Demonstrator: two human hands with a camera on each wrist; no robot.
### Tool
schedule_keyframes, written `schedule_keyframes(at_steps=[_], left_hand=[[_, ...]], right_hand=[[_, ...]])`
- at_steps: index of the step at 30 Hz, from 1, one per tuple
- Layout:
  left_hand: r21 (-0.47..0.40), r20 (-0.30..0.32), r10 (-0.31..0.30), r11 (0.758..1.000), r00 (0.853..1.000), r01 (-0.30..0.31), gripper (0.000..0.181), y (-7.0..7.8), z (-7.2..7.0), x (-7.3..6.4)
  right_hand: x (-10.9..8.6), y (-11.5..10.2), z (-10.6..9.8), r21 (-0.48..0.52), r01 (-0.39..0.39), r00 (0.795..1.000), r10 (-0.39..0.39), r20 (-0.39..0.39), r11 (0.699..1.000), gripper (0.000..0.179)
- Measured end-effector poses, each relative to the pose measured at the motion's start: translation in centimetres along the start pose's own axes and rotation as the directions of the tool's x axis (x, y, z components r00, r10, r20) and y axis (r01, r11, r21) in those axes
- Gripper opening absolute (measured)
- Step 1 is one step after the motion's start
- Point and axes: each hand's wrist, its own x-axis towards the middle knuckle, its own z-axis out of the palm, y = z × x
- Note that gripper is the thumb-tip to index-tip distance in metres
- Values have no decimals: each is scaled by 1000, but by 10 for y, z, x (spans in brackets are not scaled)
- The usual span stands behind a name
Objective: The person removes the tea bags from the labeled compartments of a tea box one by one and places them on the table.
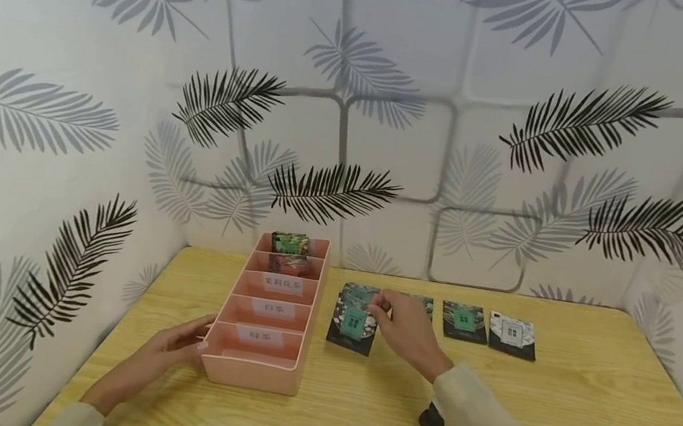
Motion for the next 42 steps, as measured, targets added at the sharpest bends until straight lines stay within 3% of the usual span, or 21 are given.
schedule_keyframes(at_steps=[6, 21, 34, 42], left_hand=[[5, -10, -18, 1000, 1000, 18, 55, 0, 0, 0], [-14, 24, 6, 1000, 1000, -6, 55, 2, 0, -1], [15, -17, -6, 1000, 1000, 6, 53, 1, 0, 1], [13, -6, -1, 1000, 1000, 1, 53, 1, -1, 0]], right_hand=[[-6, 2, 5, 14, -17, 999, 16, 48, 1000, 10], [-7, 14, 17, -43, -61, 987, 67, 149, 997, 5], [2, 22, 28, -83, -86, 980, 99, 171, 993, 7], [5, 29, 34, -112, -112, 975, 131, 179, 987, 5]])
